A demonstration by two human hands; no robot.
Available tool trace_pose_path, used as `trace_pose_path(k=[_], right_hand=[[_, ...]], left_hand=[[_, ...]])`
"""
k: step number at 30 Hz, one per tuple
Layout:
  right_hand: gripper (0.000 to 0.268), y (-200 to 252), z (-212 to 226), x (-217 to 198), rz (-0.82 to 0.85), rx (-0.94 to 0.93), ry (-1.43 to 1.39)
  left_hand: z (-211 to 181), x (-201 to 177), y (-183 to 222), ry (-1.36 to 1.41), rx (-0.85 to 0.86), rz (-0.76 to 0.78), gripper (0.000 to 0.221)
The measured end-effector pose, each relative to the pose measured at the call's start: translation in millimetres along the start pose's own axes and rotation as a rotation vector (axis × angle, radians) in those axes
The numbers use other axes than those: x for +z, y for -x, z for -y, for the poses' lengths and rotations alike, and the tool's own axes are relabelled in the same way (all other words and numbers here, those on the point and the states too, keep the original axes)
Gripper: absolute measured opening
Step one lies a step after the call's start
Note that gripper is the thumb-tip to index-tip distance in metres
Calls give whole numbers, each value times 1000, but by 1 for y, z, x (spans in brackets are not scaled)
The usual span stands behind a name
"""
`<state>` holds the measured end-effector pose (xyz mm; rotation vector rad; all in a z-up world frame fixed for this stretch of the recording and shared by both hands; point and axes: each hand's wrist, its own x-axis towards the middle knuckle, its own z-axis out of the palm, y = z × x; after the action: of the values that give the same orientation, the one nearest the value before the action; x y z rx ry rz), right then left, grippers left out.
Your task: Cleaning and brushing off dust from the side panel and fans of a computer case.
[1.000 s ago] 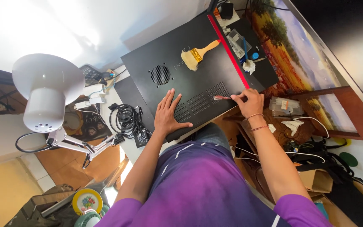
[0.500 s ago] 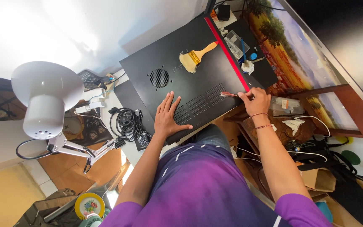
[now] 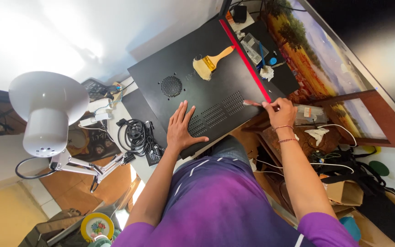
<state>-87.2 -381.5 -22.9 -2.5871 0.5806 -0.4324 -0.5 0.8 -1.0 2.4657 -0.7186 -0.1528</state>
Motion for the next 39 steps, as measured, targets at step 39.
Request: trace_pose_path(k=[39], right_hand=[[39, -23, 63, 21, 96, -179, 43]], left_hand=[[3, 3, 1, 15, 8, 2, 133]])
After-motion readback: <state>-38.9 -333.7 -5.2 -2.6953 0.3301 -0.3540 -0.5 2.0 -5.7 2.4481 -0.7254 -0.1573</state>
